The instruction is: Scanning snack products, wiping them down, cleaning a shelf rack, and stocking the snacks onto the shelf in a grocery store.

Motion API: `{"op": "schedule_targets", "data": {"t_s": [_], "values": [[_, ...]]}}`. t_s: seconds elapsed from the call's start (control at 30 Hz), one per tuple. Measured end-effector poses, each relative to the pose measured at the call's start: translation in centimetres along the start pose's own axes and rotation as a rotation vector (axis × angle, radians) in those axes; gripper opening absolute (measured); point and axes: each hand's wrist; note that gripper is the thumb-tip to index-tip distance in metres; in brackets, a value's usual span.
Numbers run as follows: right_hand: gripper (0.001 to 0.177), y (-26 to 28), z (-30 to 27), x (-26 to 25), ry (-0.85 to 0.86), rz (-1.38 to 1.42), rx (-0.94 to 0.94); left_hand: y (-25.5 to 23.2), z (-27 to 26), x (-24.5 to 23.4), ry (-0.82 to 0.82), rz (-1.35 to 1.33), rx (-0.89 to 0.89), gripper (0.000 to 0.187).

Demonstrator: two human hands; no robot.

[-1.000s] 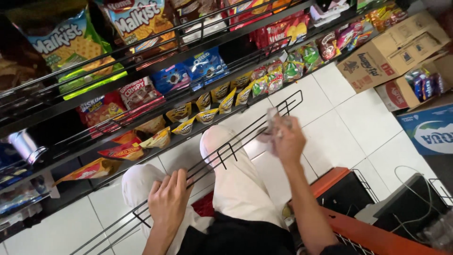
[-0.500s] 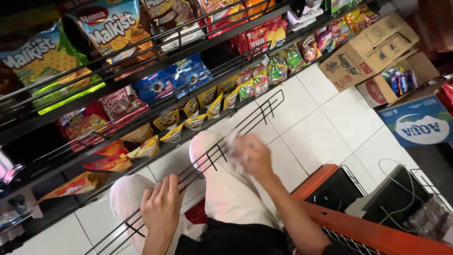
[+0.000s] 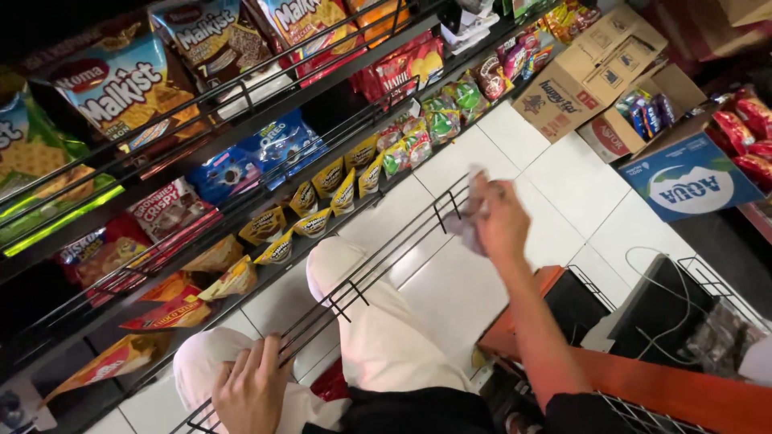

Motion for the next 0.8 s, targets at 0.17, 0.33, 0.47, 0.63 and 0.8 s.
{"op": "schedule_targets", "data": {"t_s": [0.17, 0.33, 0.47, 0.63, 0.8], "values": [[0.064, 2.6, -2.5, 2.3, 0.165, 0.215, -0.176, -0.7, 0.8, -1.7, -0.006, 0.048, -0.014, 0.03], [0.037, -1.7, -2.0, 3.7, 0.028, 0.232, -0.001, -0.6, 0.5, -1.9, -0.029, -0.005, 0.007, 0.031], [0.049, 0.7, -3.1, 4.1, 0.003, 0.188, 0.016, -2.1, 1.5, -2.3, -0.076, -0.034, 0.005, 0.023], [0.068, 7.8, -5.4, 4.0, 0.307, 0.327, -0.103, -2.9, 3.3, -2.7, -0.067, -0.044, 0.04, 0.022], [0.072, 14.0, -7.7, 3.0, 0.489, 0.384, -0.192, -3.9, 4.1, -1.6, -0.048, -0.036, 0.025, 0.024]]}}
Point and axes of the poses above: each hand's wrist, its own z-axis towards the middle knuckle, its own x-axis out of the palm, y = z × x, and after that the axes turned 14 degrees about z, right-handed
